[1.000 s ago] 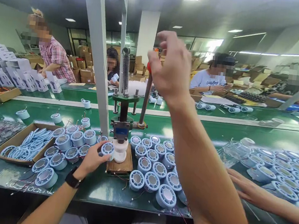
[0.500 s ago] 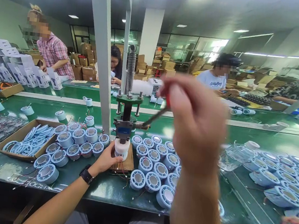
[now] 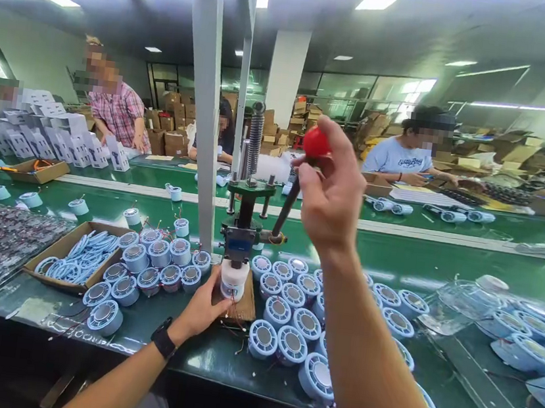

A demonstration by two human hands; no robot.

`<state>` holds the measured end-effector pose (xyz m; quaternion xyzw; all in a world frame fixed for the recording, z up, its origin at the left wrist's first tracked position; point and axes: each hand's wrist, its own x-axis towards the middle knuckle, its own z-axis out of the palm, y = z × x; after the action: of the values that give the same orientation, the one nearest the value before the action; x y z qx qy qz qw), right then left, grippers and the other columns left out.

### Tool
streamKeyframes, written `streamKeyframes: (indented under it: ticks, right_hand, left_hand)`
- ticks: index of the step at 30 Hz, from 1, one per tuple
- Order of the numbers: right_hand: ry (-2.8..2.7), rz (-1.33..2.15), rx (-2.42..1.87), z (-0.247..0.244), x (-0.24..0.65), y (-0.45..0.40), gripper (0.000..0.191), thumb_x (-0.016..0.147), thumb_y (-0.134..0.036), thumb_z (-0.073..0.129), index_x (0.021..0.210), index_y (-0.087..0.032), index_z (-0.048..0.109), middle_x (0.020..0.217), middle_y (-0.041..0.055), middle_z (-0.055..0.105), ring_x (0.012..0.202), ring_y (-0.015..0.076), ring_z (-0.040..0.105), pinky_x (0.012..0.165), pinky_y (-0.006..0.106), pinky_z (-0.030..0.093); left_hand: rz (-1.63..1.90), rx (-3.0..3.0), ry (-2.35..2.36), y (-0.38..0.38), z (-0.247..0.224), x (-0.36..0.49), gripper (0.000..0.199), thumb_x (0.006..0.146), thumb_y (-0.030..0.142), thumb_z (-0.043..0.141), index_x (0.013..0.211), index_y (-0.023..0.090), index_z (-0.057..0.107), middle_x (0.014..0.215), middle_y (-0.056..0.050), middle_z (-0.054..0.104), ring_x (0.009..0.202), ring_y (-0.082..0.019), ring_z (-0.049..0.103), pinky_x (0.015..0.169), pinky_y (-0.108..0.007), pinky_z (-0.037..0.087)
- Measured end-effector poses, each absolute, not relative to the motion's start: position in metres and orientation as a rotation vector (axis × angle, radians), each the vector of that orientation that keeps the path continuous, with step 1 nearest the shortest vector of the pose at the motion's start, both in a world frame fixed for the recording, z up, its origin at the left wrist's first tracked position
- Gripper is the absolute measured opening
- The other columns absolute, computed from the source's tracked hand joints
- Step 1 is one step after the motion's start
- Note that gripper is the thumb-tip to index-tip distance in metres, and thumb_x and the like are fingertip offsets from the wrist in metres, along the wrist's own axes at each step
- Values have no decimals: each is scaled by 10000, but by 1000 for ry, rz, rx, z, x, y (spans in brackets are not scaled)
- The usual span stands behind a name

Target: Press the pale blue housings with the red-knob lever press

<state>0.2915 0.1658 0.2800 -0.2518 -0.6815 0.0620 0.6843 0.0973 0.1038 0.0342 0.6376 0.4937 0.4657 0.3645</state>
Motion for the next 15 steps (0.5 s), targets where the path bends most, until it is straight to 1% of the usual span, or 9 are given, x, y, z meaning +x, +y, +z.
streamKeyframes:
  ticks: [1,3,5,7,8,10,11,13,15]
  right_hand:
    - [-1540,204,-539,285,285,181,563,861,-210,536,1417,-158,468,1293,121,573,944,151,666,878,376,577]
    - [-1506,263,-523,265,270,189,591,856,-229,565,1431,-152,448,1378,143,537,1114,187,635,947,382,549]
    - [-1386,270,-534,211,255,173,604,865,-259,597,1444,-208,432,1421,126,509,1270,225,554,1056,441,482]
    - [-1251,276,-623,142,241,147,647,867,-299,618,1468,-248,384,1417,117,503,1320,253,514,1111,505,420]
    - [-1234,296,-721,109,234,135,707,845,-334,648,1482,-242,356,1430,130,483,1342,278,490,1124,532,394]
    - [-1283,444,-969,57,223,119,866,801,-431,677,1527,-205,265,1458,173,442,1353,327,469,1123,560,379]
    - [-1315,554,-1087,40,217,116,934,785,-479,673,1546,-189,218,1445,188,455,1331,341,491,1108,558,393]
    - [-1324,733,-1242,25,206,118,997,771,-547,635,1561,-167,160,1359,196,537,1239,353,569,1053,545,443]
    - [-1285,761,-1291,26,196,123,1007,766,-576,601,1556,-154,141,1284,192,586,1176,360,608,1016,542,465]
  left_hand:
    - [1212,1646,1307,94,37,90,761,805,166,659,1504,173,361,1495,-136,491,1395,-296,451,1197,-478,331]
    - [1250,1689,1420,74,45,62,731,823,187,641,1501,177,367,1528,-129,452,1429,-285,406,1217,-479,299]
    - [1251,1817,1690,60,59,14,627,878,240,593,1475,206,407,1513,-97,476,1413,-254,430,1202,-441,340]
    - [1155,1941,2105,53,78,-49,484,937,280,516,1415,218,479,1457,-80,536,1362,-233,489,1162,-406,399]
    - [1120,1917,2258,53,87,-84,426,947,272,494,1365,196,527,1418,-99,566,1337,-247,511,1157,-428,399]
    - [1061,1822,2449,58,102,-149,361,970,252,459,1288,126,575,1348,-166,597,1292,-290,541,1139,-501,396]
    - [1008,1786,2515,64,107,-178,323,978,268,483,1238,117,602,1292,-171,625,1241,-296,574,1109,-518,419]
    - [872,1773,2573,77,109,-219,281,974,328,573,1163,127,631,1210,-126,656,1156,-269,617,1052,-512,465]
    - [750,1800,2581,89,106,-240,290,955,375,632,1123,139,642,1181,-88,659,1119,-241,627,1015,-486,492]
